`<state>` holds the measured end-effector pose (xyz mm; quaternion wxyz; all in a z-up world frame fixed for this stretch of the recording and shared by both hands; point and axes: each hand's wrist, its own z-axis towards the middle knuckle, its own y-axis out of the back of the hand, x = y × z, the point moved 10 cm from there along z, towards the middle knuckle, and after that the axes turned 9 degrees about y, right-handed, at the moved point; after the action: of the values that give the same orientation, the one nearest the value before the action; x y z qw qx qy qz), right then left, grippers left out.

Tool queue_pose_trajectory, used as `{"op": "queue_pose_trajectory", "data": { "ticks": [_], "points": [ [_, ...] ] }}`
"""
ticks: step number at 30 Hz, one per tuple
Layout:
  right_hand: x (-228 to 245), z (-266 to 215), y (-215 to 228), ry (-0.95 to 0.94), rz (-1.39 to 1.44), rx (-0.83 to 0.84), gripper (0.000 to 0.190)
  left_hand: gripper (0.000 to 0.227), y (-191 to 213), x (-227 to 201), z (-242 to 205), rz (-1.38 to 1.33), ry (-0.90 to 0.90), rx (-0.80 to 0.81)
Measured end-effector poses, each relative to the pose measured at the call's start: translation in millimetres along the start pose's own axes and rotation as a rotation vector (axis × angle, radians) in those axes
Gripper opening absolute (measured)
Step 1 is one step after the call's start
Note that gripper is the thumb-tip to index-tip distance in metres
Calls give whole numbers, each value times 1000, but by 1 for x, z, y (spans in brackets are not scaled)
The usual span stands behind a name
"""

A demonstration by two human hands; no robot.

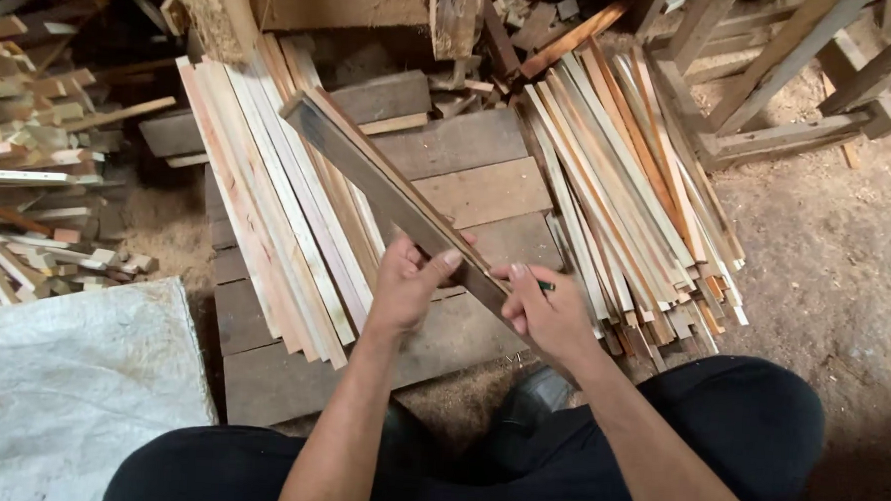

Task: Inspecting and marking wooden strips with a pencil in a workshop

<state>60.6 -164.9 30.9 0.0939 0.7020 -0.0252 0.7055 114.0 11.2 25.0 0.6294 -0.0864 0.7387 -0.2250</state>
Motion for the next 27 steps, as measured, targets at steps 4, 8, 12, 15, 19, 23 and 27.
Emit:
{"op": "queue_pose_trajectory", "data": {
  "ticks": [4,8,12,15,19,23,27],
  "points": [
    [-51,4,28,-138,-86,79,38,36,8,5,11,33,-18,12],
    [-14,2,40,-19,-134,-7,29,36,20,-1,21,35,46,-43],
    [-50,-43,13,-300,-266,168,37,34,46,7,24,72,123,-188],
    [-141,-26,7,-346,-139,78,39,26,47,41,20,258,280,-319],
    [-146,-19,6,-348,22,-51,40,24,35,86,18,280,413,-338],
    [-183,-27,22,-508,86,-133,31,31,72,132,30,389,479,-421],
    [-207,-24,28,-567,144,-180,27,18,137,217,59,603,553,-434]
  ]
}}
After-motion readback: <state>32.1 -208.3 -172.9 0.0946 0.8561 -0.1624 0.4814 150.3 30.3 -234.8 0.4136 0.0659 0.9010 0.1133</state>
